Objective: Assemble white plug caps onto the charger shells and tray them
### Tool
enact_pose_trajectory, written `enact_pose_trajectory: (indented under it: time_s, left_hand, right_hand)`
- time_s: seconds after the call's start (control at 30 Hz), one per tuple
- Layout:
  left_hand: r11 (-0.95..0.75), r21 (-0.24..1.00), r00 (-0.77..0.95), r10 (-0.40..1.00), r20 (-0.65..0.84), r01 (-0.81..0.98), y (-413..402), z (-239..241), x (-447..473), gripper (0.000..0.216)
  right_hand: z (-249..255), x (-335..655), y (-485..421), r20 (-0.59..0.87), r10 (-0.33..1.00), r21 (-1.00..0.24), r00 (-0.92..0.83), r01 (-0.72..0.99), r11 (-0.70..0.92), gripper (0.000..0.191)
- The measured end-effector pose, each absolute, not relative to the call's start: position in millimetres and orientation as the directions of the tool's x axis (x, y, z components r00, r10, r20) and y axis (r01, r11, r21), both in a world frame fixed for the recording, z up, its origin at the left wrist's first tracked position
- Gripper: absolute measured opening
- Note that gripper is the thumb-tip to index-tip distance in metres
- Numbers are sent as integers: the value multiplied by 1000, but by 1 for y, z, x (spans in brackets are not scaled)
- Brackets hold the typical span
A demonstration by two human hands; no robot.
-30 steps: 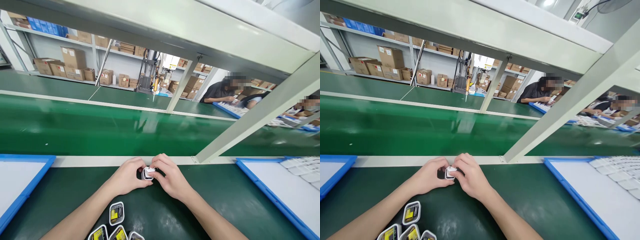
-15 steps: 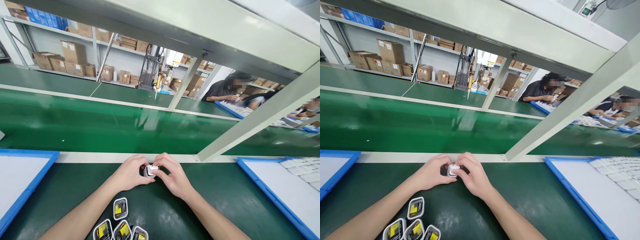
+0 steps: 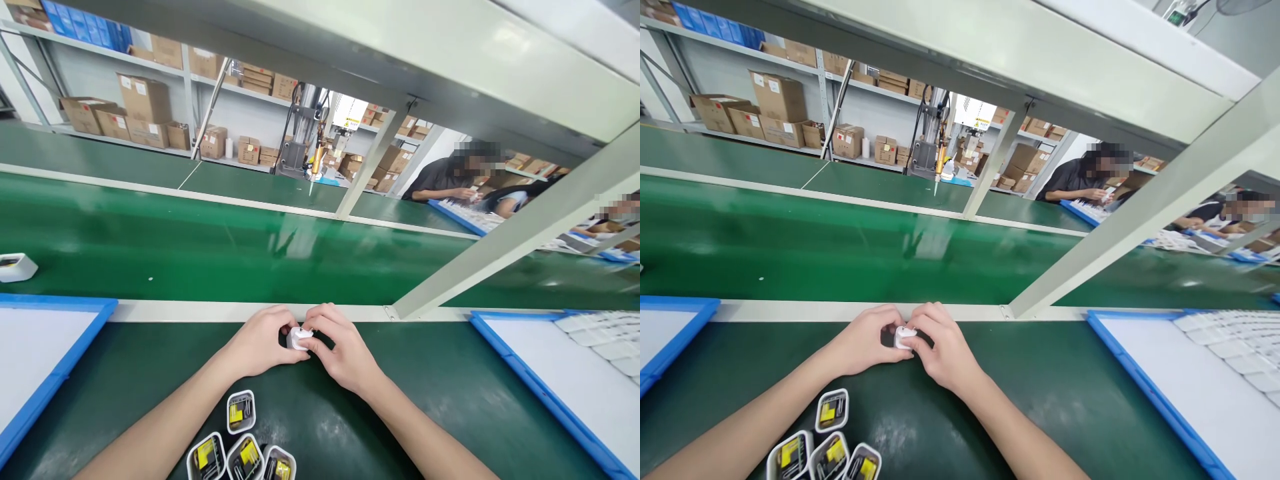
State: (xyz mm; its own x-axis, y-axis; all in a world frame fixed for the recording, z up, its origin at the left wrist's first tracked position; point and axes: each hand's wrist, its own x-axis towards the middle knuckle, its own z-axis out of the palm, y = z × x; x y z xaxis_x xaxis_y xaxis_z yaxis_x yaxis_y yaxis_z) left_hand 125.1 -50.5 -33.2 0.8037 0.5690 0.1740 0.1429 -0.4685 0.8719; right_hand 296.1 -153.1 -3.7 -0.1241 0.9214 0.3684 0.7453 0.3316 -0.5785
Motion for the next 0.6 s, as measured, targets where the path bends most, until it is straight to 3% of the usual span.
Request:
enact_pose_trajectory:
  time_s: [0.17, 0.33, 0.43, 0.6]
  left_hand:
    - [-481, 864, 811, 559, 171, 150, -48, -35, 126, 31]
    - [-504, 850, 855, 498, 141, 153, -51, -36, 122, 40]
    - [-457, 871, 854, 512, 90, 182, -52, -39, 120, 59]
    - [-489, 849, 854, 512, 97, 197, -49, -43, 120, 38]
  right_hand:
    - [-9, 293, -154, 391, 913, -569, -119, 749, 341, 16]
    - [-13, 294, -163, 436, 900, -555, -12, 783, 279, 27]
    - [-6, 335, -190, 483, 857, -524, 178, 843, 120, 39]
    - [54, 435, -290, 622, 544, -448, 563, 826, -343, 51]
